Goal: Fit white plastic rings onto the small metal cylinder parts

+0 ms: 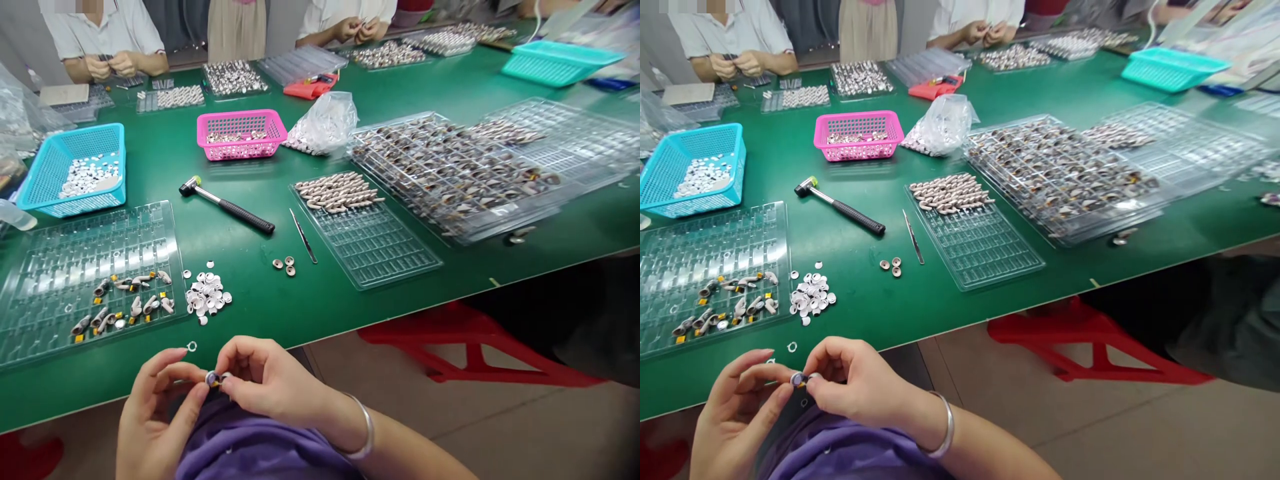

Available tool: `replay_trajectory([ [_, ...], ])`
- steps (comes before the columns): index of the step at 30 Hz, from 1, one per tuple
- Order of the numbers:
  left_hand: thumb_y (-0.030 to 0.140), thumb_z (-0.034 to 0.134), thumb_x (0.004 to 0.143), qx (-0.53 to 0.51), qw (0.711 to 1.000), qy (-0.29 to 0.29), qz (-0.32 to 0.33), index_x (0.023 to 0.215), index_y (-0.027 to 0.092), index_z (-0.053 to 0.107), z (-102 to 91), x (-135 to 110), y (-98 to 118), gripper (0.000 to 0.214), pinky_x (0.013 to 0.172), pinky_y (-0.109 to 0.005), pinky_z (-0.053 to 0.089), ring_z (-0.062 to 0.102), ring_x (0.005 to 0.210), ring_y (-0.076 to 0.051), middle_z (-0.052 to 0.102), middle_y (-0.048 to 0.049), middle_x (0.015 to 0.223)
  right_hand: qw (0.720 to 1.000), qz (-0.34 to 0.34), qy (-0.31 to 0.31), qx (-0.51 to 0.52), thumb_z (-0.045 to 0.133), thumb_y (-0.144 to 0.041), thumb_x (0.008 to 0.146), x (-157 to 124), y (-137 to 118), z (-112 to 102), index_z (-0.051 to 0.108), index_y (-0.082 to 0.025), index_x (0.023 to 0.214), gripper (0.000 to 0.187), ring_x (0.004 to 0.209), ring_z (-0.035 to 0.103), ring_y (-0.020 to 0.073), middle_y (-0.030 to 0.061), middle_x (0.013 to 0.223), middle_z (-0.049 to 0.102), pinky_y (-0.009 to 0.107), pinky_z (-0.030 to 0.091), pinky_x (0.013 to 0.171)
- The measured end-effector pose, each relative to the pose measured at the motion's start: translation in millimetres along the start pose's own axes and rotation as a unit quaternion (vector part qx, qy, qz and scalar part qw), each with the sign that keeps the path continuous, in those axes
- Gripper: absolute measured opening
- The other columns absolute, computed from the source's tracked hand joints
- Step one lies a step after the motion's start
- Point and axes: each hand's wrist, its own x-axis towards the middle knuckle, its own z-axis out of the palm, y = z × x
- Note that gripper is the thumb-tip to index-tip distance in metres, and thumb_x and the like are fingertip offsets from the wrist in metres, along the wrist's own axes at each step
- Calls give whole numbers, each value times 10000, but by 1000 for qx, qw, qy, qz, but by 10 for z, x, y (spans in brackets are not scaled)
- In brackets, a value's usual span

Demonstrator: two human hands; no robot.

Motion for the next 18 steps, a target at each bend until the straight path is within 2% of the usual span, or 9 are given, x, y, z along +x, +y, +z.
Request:
replay_trajectory([
  [2, 401, 773, 769, 16, 1000, 2, -8, 1010, 210, 657, 10, -3, -4, 328, 662, -231, 618, 724, 669, -162, 735, -19, 765, 999, -12, 15, -32, 736, -261, 733, -1, 14, 5, 593, -158, 806, 190, 582, 450, 77, -49, 659, 529, 211, 362, 550],
  [4, 364, 774, 766, 43, 999, -13, 13, 918, 203, 697, 1, 17, -24, 234, 651, -225, 618, 726, 669, -165, 745, -25, 772, 997, -30, 26, -70, 697, -234, 744, -6, 15, 0, 592, -159, 796, 139, 578, 428, 76, -50, 654, 513, 211, 350, 545],
  [8, 220, 741, 782, 106, 986, -58, 119, 835, 237, 728, -24, 82, -68, 57, 680, -184, 602, 726, 696, -143, 760, 8, 792, 985, -85, 48, -139, 641, -211, 777, -32, 8, -26, 579, -163, 766, 79, 587, 419, 85, -44, 651, 508, 218, 346, 548],
  [11, 143, 714, 787, 126, 972, -68, 187, 850, 254, 719, 13, 117, -60, 128, 698, -170, 586, 721, 713, -127, 755, 27, 805, 972, -139, 81, -173, 636, -207, 788, -68, 13, -50, 586, -169, 778, 64, 614, 459, 95, -26, 704, 535, 223, 387, 576],
  [14, 113, 691, 799, 138, 955, -89, 246, 882, 250, 708, 105, 177, 2, 161, 698, -176, 580, 722, 722, -129, 757, 22, 821, 965, -183, 106, -152, 635, -213, 788, -114, 11, -101, 575, -178, 794, 70, 683, 533, 112, 30, 859, 618, 230, 437, 609],
  [16, 129, 671, 826, 155, 942, -116, 274, 909, 241, 700, 188, 276, 79, 142, 677, -171, 569, 717, 704, -123, 759, 16, 825, 965, -189, 120, -135, 622, -219, 799, -152, -8, -169, 573, -181, 807, 62, 725, 571, 126, 59, 923, 654, 239, 459, 630],
  [18, 176, 643, 864, 188, 924, -145, 301, 922, 227, 696, 296, 448, 180, 94, 635, -174, 550, 704, 676, -120, 758, 3, 824, 965, -178, 143, -132, 607, -233, 817, -196, -40, -265, 580, -179, 819, 61, 717, 582, 133, 55, 873, 660, 252, 471, 644],
])
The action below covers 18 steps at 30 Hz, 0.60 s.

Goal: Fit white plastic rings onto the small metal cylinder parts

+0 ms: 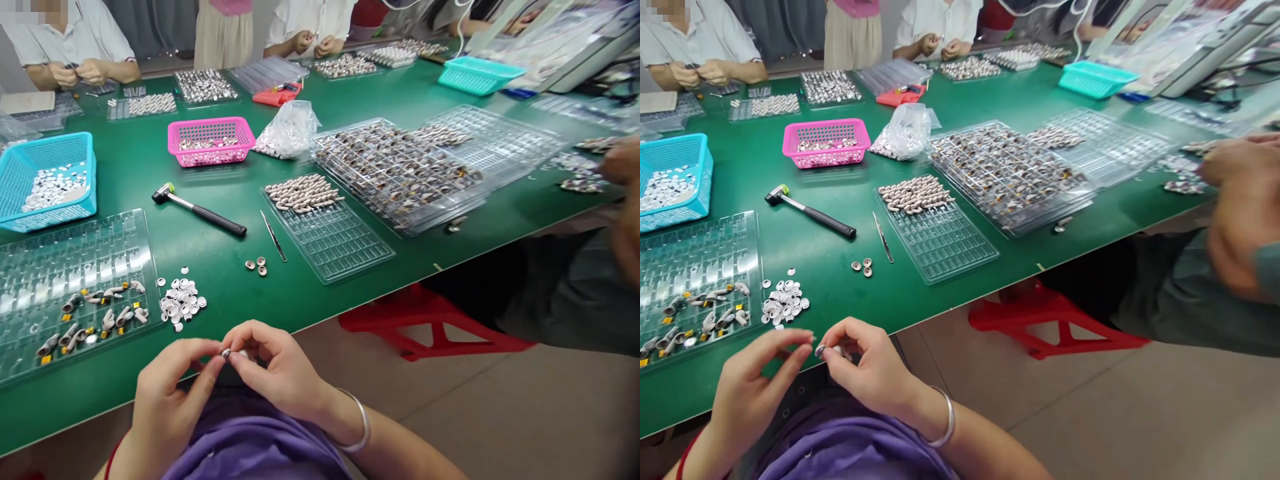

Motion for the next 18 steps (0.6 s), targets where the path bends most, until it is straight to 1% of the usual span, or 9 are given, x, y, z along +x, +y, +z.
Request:
replay_trajectory([
  [2, 232, 606, 896, 63, 997, -36, 38, 898, 213, 703, 51, 301, -27, 99, 644, -210, 538, 693, 692, -140, 756, -18, 824, 999, 12, 26, -17, 595, -250, 834, -1, -17, -121, 583, -175, 818, 77, 686, 573, 133, 34, 797, 635, 262, 475, 648],
  [4, 273, 580, 907, 149, 982, -100, 63, 868, 217, 719, 153, 650, -77, 155, 701, -269, 526, 682, 743, -179, 743, -28, 804, 998, 13, 50, -35, 588, -257, 844, -3, -29, -221, 575, -176, 807, 90, 681, 566, 135, 20, 757, 603, 266, 478, 648],
  [7, 259, 586, 898, 182, 972, -136, 53, 926, 215, 740, 392, 1144, -164, 163, 748, -301, 505, 668, 824, -212, 725, -49, 857, 997, -5, 76, -29, 585, -255, 843, -20, -22, -300, 551, -183, 781, 102, 708, 575, 142, 29, 794, 604, 272, 490, 662],
  [10, 224, 636, 851, 204, 964, -165, 35, 904, 204, 754, 613, 1459, -228, 131, 681, -295, 487, 652, 795, -222, 686, -57, 838, 996, -17, 84, 1, 589, -257, 832, -47, 16, -337, 526, -195, 773, 107, 730, 607, 149, 45, 853, 641, 283, 508, 682],
  [12, 192, 661, 817, 210, 960, -183, 27, 817, 194, 749, 686, 1535, -246, 88, 644, -296, 473, 639, 747, -219, 662, -55, 813, 996, -18, 85, -7, 576, -252, 839, -36, 37, -393, 530, -201, 783, 88, 720, 623, 152, 39, 827, 654, 288, 515, 683],
  [14, 169, 650, 810, 208, 959, -192, 22, 766, 183, 727, 686, 1523, -244, 89, 645, -305, 469, 632, 726, -216, 651, -53, 802, 993, -30, 108, -42, 565, -246, 848, 32, 33, -492, 539, -205, 795, 72, 756, 641, 163, 46, 845, 671, 294, 520, 705],
  [15, 161, 637, 815, 204, 960, -192, 20, 766, 178, 715, 662, 1493, -238, 94, 654, -310, 470, 632, 726, -215, 651, -51, 798, 989, -39, 126, -61, 565, -247, 848, 92, 21, -555, 537, -206, 797, 71, 794, 650, 169, 61, 906, 685, 297, 520, 722],
  [17, 151, 616, 819, 192, 963, -187, 15, 783, 172, 695, 578, 1401, -219, 90, 671, -309, 476, 635, 719, -206, 660, -40, 773, 983, -44, 153, -86, 575, -260, 838, 250, -20, -682, 510, -206, 781, 101, 854, 660, 177, 107, 1144, 671, 300, 519, 729],
  [18, 149, 607, 821, 183, 966, -183, 12, 803, 172, 689, 523, 1343, -208, 86, 672, -302, 481, 638, 707, -195, 667, -30, 759, 983, -31, 154, -94, 570, -268, 836, 339, -46, -734, 492, -206, 767, 122, 818, 663, 168, 123, 1251, 635, 297, 515, 690],
])
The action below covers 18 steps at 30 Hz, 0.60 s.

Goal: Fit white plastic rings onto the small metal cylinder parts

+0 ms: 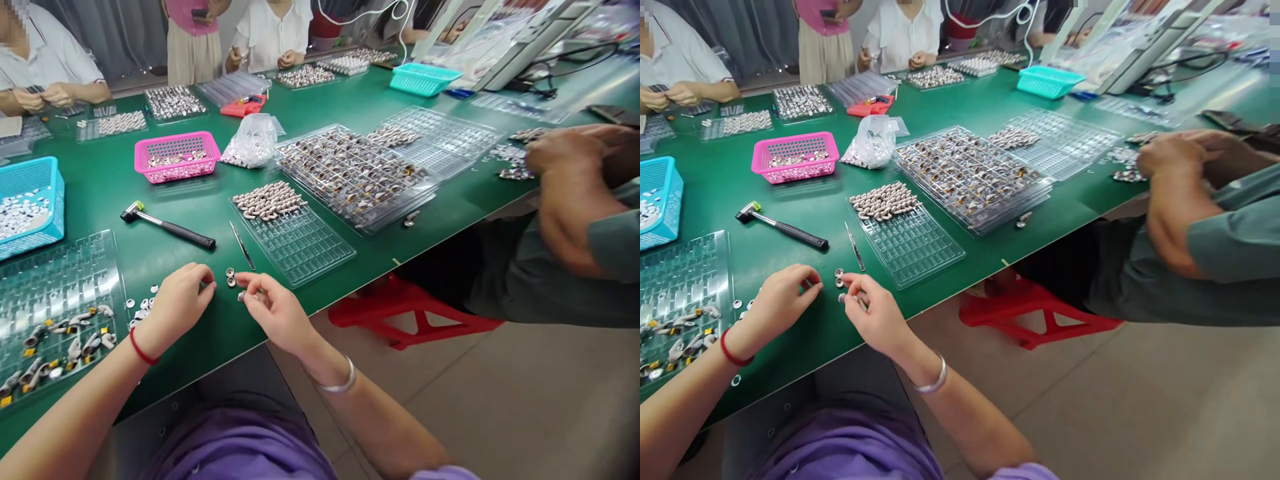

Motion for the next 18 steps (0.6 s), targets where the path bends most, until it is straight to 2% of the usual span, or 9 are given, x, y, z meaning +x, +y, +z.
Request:
replay_trajectory([
  [2, 159, 591, 831, -21, 1000, 11, -8, 860, 176, 687, -68, -176, -8, 102, 651, -271, 493, 647, 677, -166, 688, -11, 754, 999, 28, -10, -31, 551, -263, 833, 177, -31, -8, 467, -204, 743, 137, 699, 651, 140, 147, 1347, 583, 293, 497, 616],
  [4, 196, 576, 853, -49, 998, 26, -17, 898, 191, 699, -132, -380, -14, 130, 610, -231, 501, 655, 657, -138, 705, -5, 784, 997, 44, -21, -58, 536, -238, 831, 281, -65, 53, 471, -200, 742, 117, 672, 650, 133, 158, 1343, 587, 299, 493, 622],
  [8, 253, 629, 833, -198, 977, 62, -51, 834, 235, 748, -205, -823, -5, 120, 586, -170, 521, 663, 664, -113, 703, 2, 784, 996, 22, -64, -56, 533, -192, 830, 263, -106, 309, 493, -197, 753, 87, 916, 685, 197, 150, 1245, 647, 335, 500, 791],
  [10, 244, 665, 803, -265, 957, 87, -82, 820, 252, 769, -205, -1031, 4, 106, 562, -145, 520, 661, 648, -105, 700, 3, 770, 995, 2, -95, -41, 538, -201, 837, 194, -114, 420, 482, -200, 748, 105, 1027, 662, 223, 147, 1189, 666, 337, 492, 824],
  [12, 233, 699, 776, -314, 935, 112, -122, 807, 264, 784, -179, -1217, 7, 95, 543, -122, 520, 667, 632, -97, 709, 2, 777, 995, -10, -98, -19, 542, -221, 843, 109, -125, 479, 478, -200, 757, 109, 1019, 654, 218, 140, 1174, 659, 320, 491, 801],
  [15, 234, 748, 752, -396, 890, 119, -192, 876, 286, 794, -98, -1451, 7, 142, 649, -136, 569, 729, 723, -126, 745, -8, 879, 996, -27, -81, 6, 538, -237, 853, -57, -159, 495, 508, -194, 805, 71, 817, 633, 159, 85, 1016, 664, 273, 476, 703],
  [18, 255, 775, 750, -480, 836, 92, -249, 967, 296, 784, 0, -1621, 30, 222, 761, -187, 590, 758, 815, -170, 770, -20, 943, 985, -38, -165, 8, 543, -226, 856, -269, -210, 511, 538, -188, 805, 64, 616, 500, 109, -17, 714, 547, 226, 405, 577],
])
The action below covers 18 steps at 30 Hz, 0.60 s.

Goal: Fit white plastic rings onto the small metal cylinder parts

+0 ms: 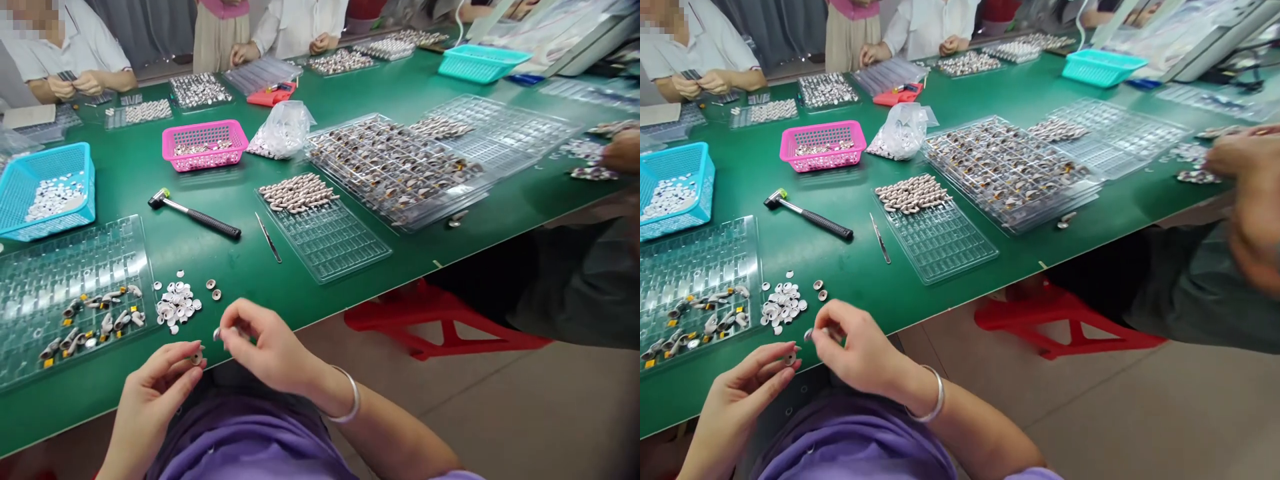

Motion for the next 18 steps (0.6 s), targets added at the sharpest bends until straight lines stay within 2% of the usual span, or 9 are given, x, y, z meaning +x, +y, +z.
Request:
replay_trajectory([
  [2, 263, 782, 749, -25, 999, -6, -27, 970, 286, 784, 29, -72, -51, 222, 758, -185, 593, 760, 825, -180, 781, -26, 933, 999, -8, -54, -5, 553, -195, 837, -108, -33, 73, 540, -185, 777, 62, 578, 430, 95, -44, 659, 472, 215, 362, 543],
  [3, 265, 783, 749, -31, 999, -6, -31, 960, 280, 786, 47, -99, -64, 212, 747, -179, 594, 761, 825, -182, 785, -28, 929, 998, -14, -62, -11, 558, -178, 824, -147, -41, 109, 539, -185, 766, 61, 577, 415, 92, -46, 659, 461, 214, 351, 542],
  [9, 238, 776, 745, -36, 999, 12, -10, 927, 289, 793, 136, -153, -37, 189, 699, -153, 595, 765, 796, -174, 798, -14, 902, 996, -27, -57, -56, 568, -156, 800, -186, -9, 211, 535, -184, 754, 63, 597, 431, 96, -38, 686, 492, 217, 353, 569],
  [18, 179, 763, 729, 59, 992, 73, 79, 869, 282, 791, 184, -183, -75, 176, 664, -139, 596, 754, 701, -141, 790, 16, 835, 994, -42, -42, -95, 541, -138, 784, -209, -9, 231, 501, -191, 725, 89, 587, 436, 102, -32, 680, 494, 218, 352, 562],
])
